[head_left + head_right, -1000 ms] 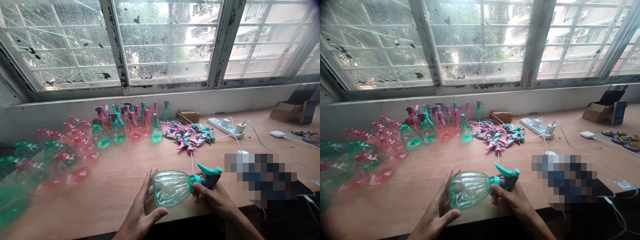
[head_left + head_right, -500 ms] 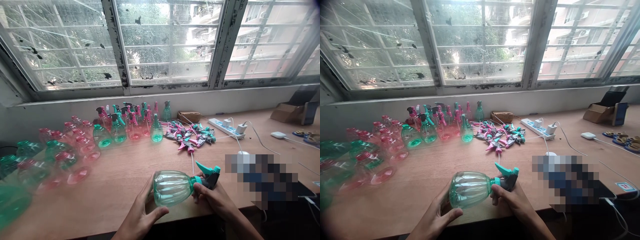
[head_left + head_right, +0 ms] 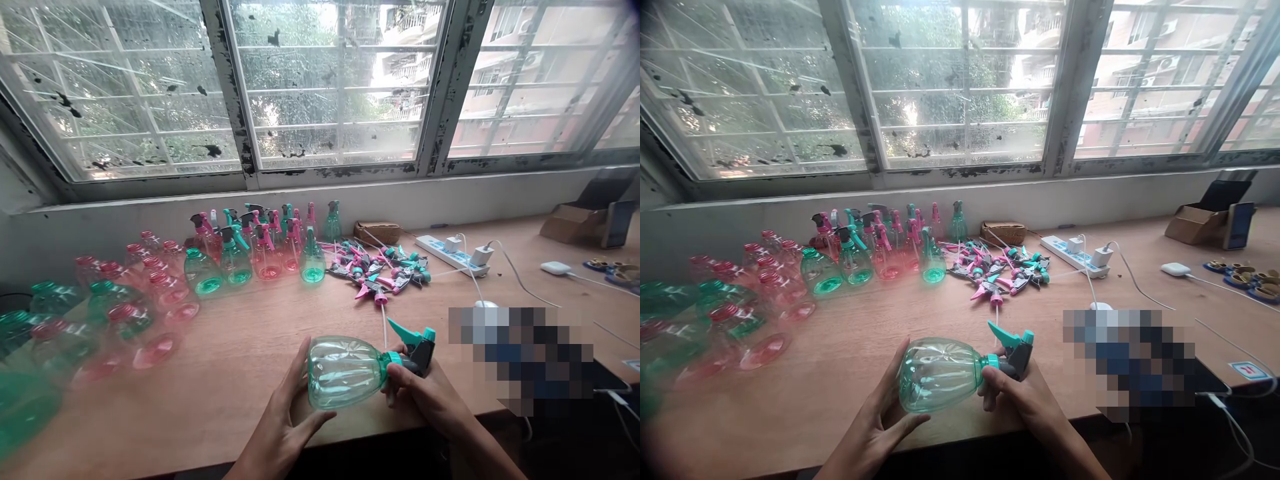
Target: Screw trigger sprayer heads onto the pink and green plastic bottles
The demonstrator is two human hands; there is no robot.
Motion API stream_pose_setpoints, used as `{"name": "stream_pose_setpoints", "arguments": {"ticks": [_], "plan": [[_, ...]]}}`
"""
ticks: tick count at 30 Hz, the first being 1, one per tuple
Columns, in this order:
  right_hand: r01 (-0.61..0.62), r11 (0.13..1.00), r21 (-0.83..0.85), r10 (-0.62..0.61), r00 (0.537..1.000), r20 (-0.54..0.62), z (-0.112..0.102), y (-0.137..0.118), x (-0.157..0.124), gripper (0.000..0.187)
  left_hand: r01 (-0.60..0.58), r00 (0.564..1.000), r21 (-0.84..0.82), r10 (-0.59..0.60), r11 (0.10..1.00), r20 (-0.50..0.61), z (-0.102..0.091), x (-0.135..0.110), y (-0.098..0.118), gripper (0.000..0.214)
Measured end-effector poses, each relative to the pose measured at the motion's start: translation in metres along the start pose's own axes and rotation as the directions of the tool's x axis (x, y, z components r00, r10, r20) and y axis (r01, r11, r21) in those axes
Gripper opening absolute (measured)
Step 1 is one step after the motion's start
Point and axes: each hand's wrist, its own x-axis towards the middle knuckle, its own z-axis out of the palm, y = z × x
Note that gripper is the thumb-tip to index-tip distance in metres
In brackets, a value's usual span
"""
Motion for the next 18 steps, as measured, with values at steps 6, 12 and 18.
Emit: {"name": "stream_pose_setpoints", "arguments": {"ticks": [6,12,18], "plan": [[-0.005,1.0,-0.018,0.006,0.997,0.075,-0.0002,-0.0003,-0.0002,0.035,0.036,0.999,-0.041,-0.037,0.998,-0.015,0.0011,-0.0018,0.0024,0.093],[-0.029,1.0,-0.001,0.029,0.999,0.022,-0.0031,0.0048,-0.0001,0.037,-0.033,0.999,-0.003,0.033,0.999,-0.031,0.0036,-0.0029,-0.0014,0.077],[-0.014,0.999,0.039,0.013,1.0,0.024,-0.0046,0.0088,0.0017,0.039,-0.017,0.998,-0.058,0.02,0.998,0.052,-0.0011,-0.0032,-0.0013,0.094]]}}
